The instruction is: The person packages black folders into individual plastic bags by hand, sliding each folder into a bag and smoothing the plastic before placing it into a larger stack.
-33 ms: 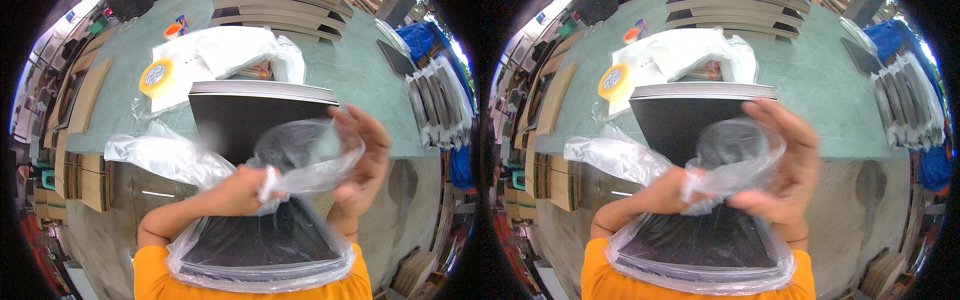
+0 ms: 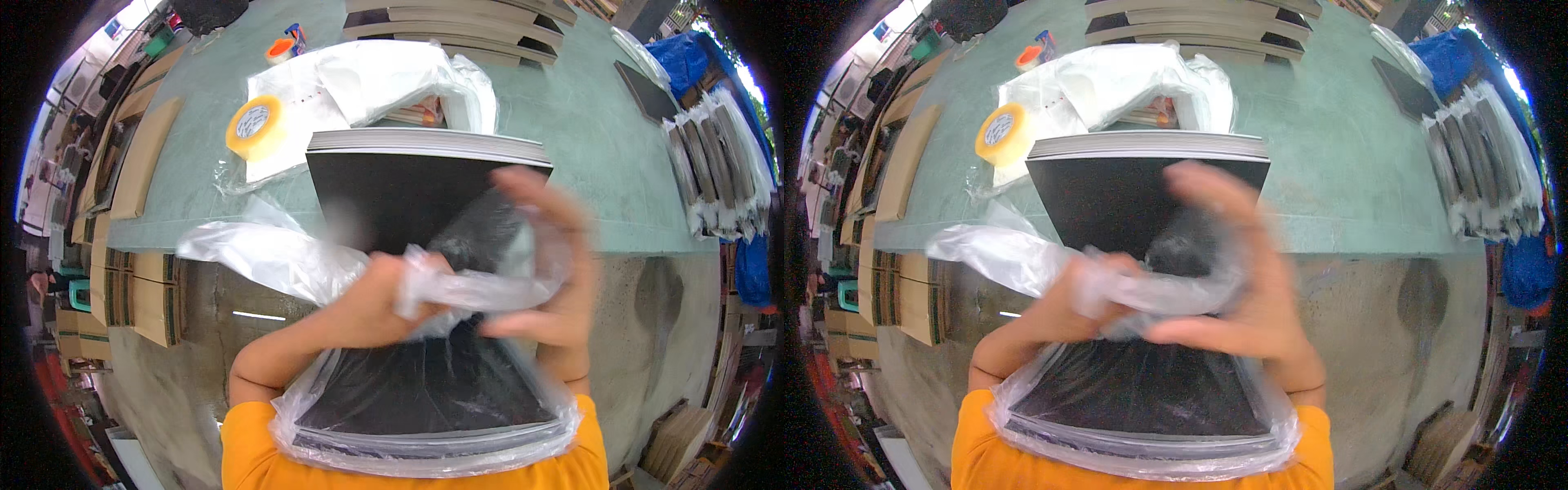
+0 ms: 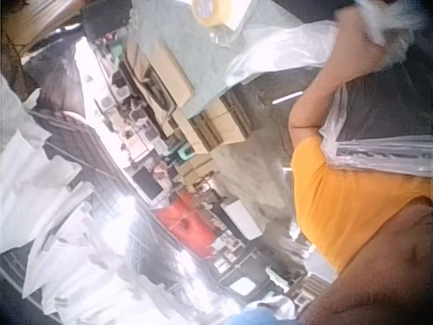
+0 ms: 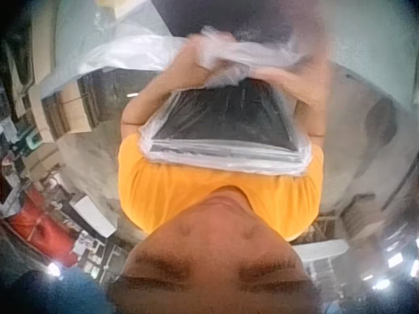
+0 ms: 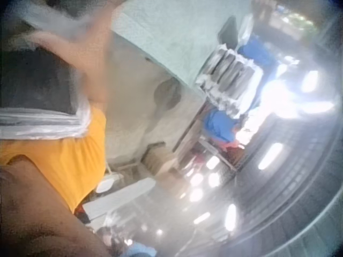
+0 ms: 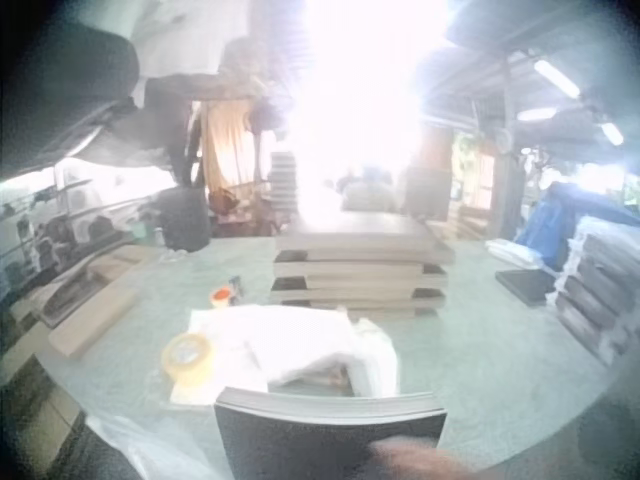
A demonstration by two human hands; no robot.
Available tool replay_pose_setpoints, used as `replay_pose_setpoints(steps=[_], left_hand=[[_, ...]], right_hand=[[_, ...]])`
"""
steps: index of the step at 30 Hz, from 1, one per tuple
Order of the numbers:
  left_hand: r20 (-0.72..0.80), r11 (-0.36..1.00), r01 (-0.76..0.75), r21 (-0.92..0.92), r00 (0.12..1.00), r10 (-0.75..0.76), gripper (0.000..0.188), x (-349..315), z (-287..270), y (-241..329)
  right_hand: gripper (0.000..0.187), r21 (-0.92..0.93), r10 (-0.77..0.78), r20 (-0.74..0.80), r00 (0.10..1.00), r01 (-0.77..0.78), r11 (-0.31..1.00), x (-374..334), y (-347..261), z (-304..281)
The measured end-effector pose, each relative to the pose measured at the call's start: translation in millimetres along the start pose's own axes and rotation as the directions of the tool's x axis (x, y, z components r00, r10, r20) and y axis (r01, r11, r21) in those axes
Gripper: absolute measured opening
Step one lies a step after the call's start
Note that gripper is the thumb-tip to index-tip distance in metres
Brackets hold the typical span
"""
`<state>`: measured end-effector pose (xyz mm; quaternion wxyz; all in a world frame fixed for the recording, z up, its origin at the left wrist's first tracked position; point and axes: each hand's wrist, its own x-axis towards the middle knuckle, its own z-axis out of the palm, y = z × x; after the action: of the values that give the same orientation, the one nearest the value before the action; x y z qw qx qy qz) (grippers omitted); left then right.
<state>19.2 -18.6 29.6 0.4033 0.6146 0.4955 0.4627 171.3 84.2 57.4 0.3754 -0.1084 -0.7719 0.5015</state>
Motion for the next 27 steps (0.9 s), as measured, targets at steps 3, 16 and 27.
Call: replay_pose_setpoints(steps=[3,16,27], left_hand=[[0.025,0.987,0.160,0.036,0.987,-0.161,0.021,0.9,-15.9,8.3],[0.533,0.987,0.120,-0.111,0.845,-0.043,0.020,-0.3,-55.4,18.0],[0.385,0.292,-0.254,0.922,0.679,-0.626,0.007,-46.3,-27.7,-57.8]], right_hand=[[0.029,0.337,0.247,0.220,0.944,-0.312,0.889,-3.2,32.1,-13.0],[0.030,0.499,-0.074,0.737,0.671,-0.468,0.729,-78.5,79.8,-29.1],[0.022,-0.851,0.729,0.510,0.457,0.142,0.506,-34.3,15.1,-37.7]])
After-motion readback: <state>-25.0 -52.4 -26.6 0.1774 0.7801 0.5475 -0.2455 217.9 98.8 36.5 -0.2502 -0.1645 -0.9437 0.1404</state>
